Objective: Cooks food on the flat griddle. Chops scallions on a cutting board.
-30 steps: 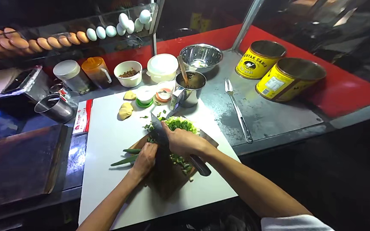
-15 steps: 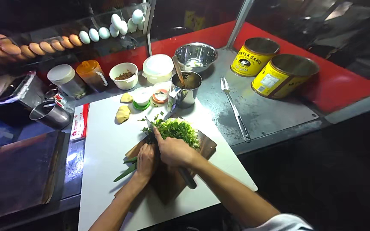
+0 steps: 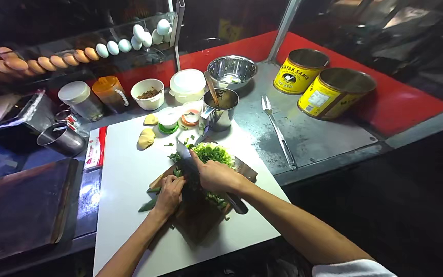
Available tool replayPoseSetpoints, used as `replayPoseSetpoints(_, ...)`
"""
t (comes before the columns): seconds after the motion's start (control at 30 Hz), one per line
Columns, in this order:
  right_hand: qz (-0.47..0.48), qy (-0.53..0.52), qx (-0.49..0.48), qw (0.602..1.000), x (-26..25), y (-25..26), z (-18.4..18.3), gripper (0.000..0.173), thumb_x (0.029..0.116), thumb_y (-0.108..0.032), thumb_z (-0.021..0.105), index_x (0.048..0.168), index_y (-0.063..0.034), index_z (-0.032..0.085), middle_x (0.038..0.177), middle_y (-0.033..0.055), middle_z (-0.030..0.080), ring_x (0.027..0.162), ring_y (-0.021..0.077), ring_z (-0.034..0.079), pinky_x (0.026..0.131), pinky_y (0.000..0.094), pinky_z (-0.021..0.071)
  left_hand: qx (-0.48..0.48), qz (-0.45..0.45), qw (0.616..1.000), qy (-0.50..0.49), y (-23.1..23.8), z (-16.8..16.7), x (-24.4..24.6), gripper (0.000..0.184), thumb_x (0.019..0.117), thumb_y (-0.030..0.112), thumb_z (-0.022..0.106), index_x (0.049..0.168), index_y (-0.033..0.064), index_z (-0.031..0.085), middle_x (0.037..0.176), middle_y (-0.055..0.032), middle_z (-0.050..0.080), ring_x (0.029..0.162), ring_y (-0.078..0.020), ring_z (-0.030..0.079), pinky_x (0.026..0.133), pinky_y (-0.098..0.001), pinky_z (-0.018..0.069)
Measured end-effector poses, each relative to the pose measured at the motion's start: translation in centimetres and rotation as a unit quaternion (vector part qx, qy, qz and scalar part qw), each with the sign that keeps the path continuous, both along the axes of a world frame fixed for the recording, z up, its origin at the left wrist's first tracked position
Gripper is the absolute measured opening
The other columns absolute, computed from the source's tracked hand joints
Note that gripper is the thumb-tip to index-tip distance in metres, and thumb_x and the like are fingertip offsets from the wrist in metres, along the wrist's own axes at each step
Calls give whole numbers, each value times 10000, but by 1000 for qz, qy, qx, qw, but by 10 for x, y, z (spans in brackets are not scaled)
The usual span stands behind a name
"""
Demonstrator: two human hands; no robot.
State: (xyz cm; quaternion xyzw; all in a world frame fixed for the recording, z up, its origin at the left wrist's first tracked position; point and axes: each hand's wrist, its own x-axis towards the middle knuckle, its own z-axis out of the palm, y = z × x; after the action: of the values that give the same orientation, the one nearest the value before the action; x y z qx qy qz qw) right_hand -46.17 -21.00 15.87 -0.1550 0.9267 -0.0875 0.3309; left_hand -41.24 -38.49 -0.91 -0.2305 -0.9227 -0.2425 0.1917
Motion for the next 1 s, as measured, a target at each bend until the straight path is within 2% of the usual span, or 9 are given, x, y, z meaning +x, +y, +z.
replayPoseSetpoints(0.07, 21, -16, 21, 999, 0, -4, 18, 912, 974, -81, 548, 1663, -191, -40, 1102, 241, 629, 977, 395, 666, 808, 564, 536, 29, -13, 999, -20, 1, 4, -7, 185, 889, -58, 578, 1022, -65, 706, 985, -192, 726, 975, -375, 698, 900, -450, 564)
replayPoseSetpoints(0.17, 15, -4, 25, 1000, 14, -14, 13, 955, 969, -77, 558, 1660, -198, -89, 1120, 255, 641, 1032, 438, 662, 839, 603, 529, 24, 25, 999, -25, 8, 11, -14, 183, 930, -22, 572, 1029, -124, 686, 994, -253, 715, 955, -384, 724, 878, -446, 586)
replayPoseSetpoints(0.27, 12, 41, -8, 999, 0, -22, -16, 985, 943, -56, 577, 1663, -216, -76, 1116, 254, 660, 1061, 453, 664, 859, 619, 526, 17, 53, 998, -23, 13, 13, -15, 165, 923, -6, 586, 971, -118, 696, 932, -245, 712, 912, -386, 722, 856, -458, 585)
replayPoseSetpoints(0.37, 33, -5, 2, 999, -5, -22, -2, 962, 967, -87, 568, 1656, -185, -97, 1137, 256, 633, 1063, 440, 651, 853, 608, 524, 5, 74, 995, -62, 16, 16, -8, 194, 941, 42, 594, 1007, -98, 710, 965, -244, 718, 958, -392, 717, 885, -479, 575)
replayPoseSetpoints(0.6, 22, -2, -12, 1000, -8, -25, -8, 957, 977, -80, 552, 1653, -195, -116, 1103, 248, 642, 1036, 427, 661, 849, 596, 529, 8, 137, 990, -39, 26, 16, -4, 169, 905, 61, 636, 947, -77, 724, 887, -222, 714, 882, -395, 718, 792, -511, 576)
replayPoseSetpoints(0.73, -44, 50, -29, 997, 1, -30, -28, 937, 975, -97, 537, 1661, -232, -87, 1117, 232, 671, 1051, 424, 679, 862, 593, 537, -1, 175, 985, 6, 30, 13, -5, 126, 894, 38, 640, 915, -33, 742, 839, -190, 711, 841, -380, 713, 738, -499, 578)
replayPoseSetpoints(0.8, -47, 33, -34, 998, -3, -18, -32, 927, 988, -109, 532, 1659, -243, -93, 1138, 248, 659, 1063, 434, 669, 875, 600, 527, -22, 145, 989, 37, 21, 8, 3, 134, 896, 69, 648, 933, 23, 769, 894, -128, 752, 876, -360, 715, 766, -497, 561)
replayPoseSetpoints(0.9, -29, 19, -11, 999, 1, -1, -21, 990, 961, -77, 549, 1650, -266, -136, 1073, 243, 650, 1002, 432, 673, 826, 595, 535, -25, 74, 996, 41, 6, 0, 10, 291, 886, 27, 612, 1111, 83, 788, 1182, -46, 759, 1030, -337, 709, 884, -520, 525)
replayPoseSetpoints(1.0, -11, 0, 7, 1000, 2, -2, 2, 938, 972, -74, 538, 1659, -226, -81, 1070, 227, 642, 964, 392, 678, 808, 558, 544, 20, 22, 1000, -7, 4, 1, 5, 292, 860, -50, 609, 1096, 23, 766, 1099, -101, 766, 1024, -357, 697, 947, -544, 486)
